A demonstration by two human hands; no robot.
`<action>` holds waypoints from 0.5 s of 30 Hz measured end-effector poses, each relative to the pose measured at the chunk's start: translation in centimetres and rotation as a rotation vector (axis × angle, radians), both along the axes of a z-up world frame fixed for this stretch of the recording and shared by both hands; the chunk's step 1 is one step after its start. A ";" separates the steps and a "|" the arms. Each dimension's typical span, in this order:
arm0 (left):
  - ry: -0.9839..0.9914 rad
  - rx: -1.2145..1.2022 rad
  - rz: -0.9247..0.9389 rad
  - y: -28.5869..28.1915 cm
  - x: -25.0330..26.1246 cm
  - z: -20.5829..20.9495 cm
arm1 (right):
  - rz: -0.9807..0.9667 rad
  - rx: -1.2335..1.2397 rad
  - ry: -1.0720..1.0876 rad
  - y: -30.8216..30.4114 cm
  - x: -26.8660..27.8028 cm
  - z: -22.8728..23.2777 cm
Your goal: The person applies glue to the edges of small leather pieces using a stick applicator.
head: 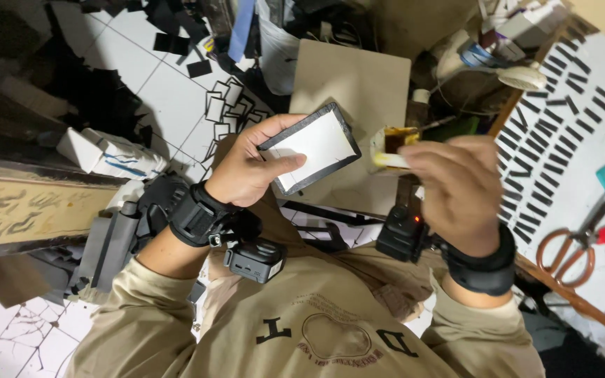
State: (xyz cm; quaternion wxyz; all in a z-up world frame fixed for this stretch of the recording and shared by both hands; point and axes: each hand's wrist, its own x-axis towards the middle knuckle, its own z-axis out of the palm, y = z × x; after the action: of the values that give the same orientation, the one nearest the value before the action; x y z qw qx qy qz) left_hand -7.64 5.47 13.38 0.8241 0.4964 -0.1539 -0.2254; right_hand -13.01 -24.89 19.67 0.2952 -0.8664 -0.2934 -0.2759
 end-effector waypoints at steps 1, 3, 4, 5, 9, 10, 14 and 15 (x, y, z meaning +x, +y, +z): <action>-0.004 0.001 0.015 0.3 -0.1 -0.2 | 0.015 0.001 -0.004 0.4 -0.3 0.7; -0.004 0.004 0.081 0.8 -0.4 -0.8 | -0.095 0.135 -0.027 1.0 -1.0 2.1; -0.005 0.003 0.096 1.2 -0.4 -1.1 | -0.080 0.135 -0.027 0.9 -1.2 1.6; -0.001 -0.010 0.100 1.5 -0.4 -1.4 | -0.106 0.197 -0.005 0.8 -1.5 1.0; 0.025 -0.030 0.142 2.5 -0.6 -2.7 | -0.159 0.382 0.113 3.1 -1.1 2.1; 0.028 -0.033 0.153 2.8 -0.5 -3.4 | -0.148 0.379 0.118 3.2 -1.0 1.8; 0.027 0.040 0.323 5.7 -0.2 -6.5 | -0.102 0.294 0.080 2.0 -0.5 -1.1; 0.068 0.047 0.411 6.8 -0.1 -7.5 | -0.068 0.221 0.036 1.2 -0.4 -2.4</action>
State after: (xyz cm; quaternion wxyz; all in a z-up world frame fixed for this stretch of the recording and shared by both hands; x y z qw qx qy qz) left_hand -7.78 12.25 5.88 0.8456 0.5286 -0.0161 -0.0728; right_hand -13.39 -23.72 17.30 0.3844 -0.8430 -0.2261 -0.3007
